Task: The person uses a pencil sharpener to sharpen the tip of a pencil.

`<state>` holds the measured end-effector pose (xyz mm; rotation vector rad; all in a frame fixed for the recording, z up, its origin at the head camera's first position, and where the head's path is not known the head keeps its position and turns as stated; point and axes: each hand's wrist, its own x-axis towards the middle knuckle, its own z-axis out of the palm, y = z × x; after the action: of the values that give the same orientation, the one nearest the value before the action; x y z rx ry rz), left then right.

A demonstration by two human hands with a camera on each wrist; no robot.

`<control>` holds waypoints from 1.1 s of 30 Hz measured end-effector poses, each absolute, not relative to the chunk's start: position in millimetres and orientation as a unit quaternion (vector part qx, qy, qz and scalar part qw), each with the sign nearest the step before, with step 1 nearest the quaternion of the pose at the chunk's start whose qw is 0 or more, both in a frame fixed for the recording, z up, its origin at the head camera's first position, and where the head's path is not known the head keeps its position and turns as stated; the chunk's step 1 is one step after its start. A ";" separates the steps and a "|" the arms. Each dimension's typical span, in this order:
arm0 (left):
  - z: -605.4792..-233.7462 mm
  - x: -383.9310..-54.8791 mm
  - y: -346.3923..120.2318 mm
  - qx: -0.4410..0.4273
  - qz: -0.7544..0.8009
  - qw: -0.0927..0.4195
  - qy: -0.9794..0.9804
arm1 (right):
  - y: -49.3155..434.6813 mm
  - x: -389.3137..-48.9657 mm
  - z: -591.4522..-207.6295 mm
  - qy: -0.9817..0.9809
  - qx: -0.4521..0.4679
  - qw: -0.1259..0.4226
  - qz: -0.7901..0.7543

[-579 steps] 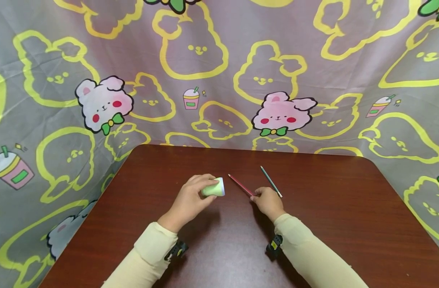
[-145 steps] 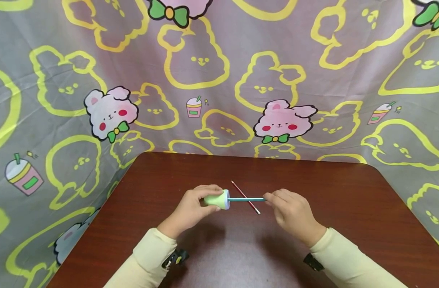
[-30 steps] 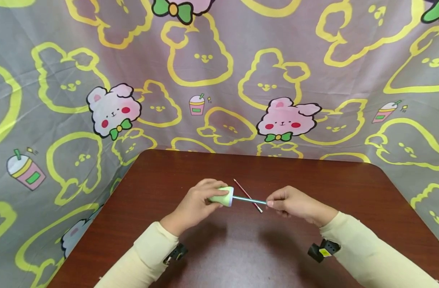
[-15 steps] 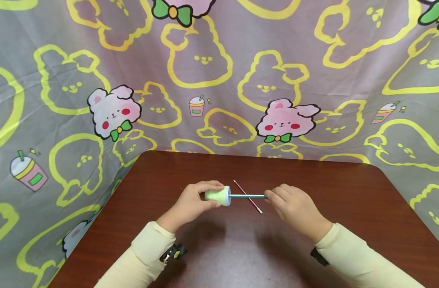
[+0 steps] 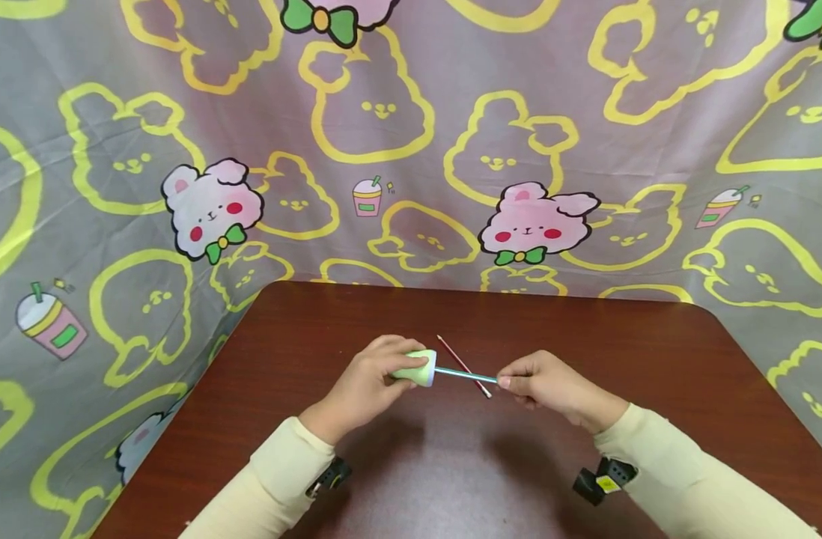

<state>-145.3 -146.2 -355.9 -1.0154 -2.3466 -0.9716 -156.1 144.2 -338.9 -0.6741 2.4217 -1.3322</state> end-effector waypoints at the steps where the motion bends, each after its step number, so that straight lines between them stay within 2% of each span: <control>1: -356.2 -145.7 -145.8 -0.369 -0.343 0.208 -0.838 | 145.9 -157.5 -336.9 0.830 -0.209 0.191 -0.481; 2: -356.7 -146.1 -145.6 -0.371 -0.345 0.209 -0.837 | 147.4 -158.9 -336.0 0.820 -0.195 0.216 -0.493; 4: -356.4 -146.2 -145.0 -0.360 -0.359 0.199 -0.838 | 149.2 -160.9 -336.0 0.825 -0.201 0.218 -0.481; 9: -356.4 -147.1 -145.1 -0.319 -0.394 0.169 -0.845 | 146.8 -159.7 -339.5 0.883 -0.232 0.106 -0.394; 12: -355.7 -147.5 -146.0 -0.298 -0.418 0.153 -0.844 | 145.2 -156.8 -343.7 0.908 -0.262 -0.013 -0.326; 18: -352.0 -147.0 -150.6 -0.245 -0.486 0.076 -0.835 | 146.4 -163.8 -358.5 0.810 -0.433 -0.358 -0.168; 21: -351.7 -148.1 -151.9 -0.242 -0.509 0.038 -0.826 | 143.5 -167.7 -362.5 0.742 -0.482 -0.445 -0.138; 24: -352.1 -148.7 -152.3 -0.251 -0.513 0.019 -0.821 | 141.3 -168.2 -364.3 0.709 -0.498 -0.483 -0.129; 27: -352.7 -148.7 -151.7 -0.257 -0.506 0.021 -0.823 | 139.5 -166.7 -364.9 0.707 -0.493 -0.488 -0.137; 30: -353.6 -148.6 -150.5 -0.265 -0.485 0.042 -0.832 | 138.5 -163.6 -364.6 0.736 -0.471 -0.460 -0.156; 33: -354.9 -148.4 -148.7 -0.277 -0.455 0.077 -0.843 | 138.5 -158.8 -361.5 0.788 -0.438 -0.388 -0.190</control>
<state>-148.4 -148.7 -354.9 -0.8296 -2.5266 -1.3628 -158.8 138.5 -361.5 -1.8719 3.3683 -0.8128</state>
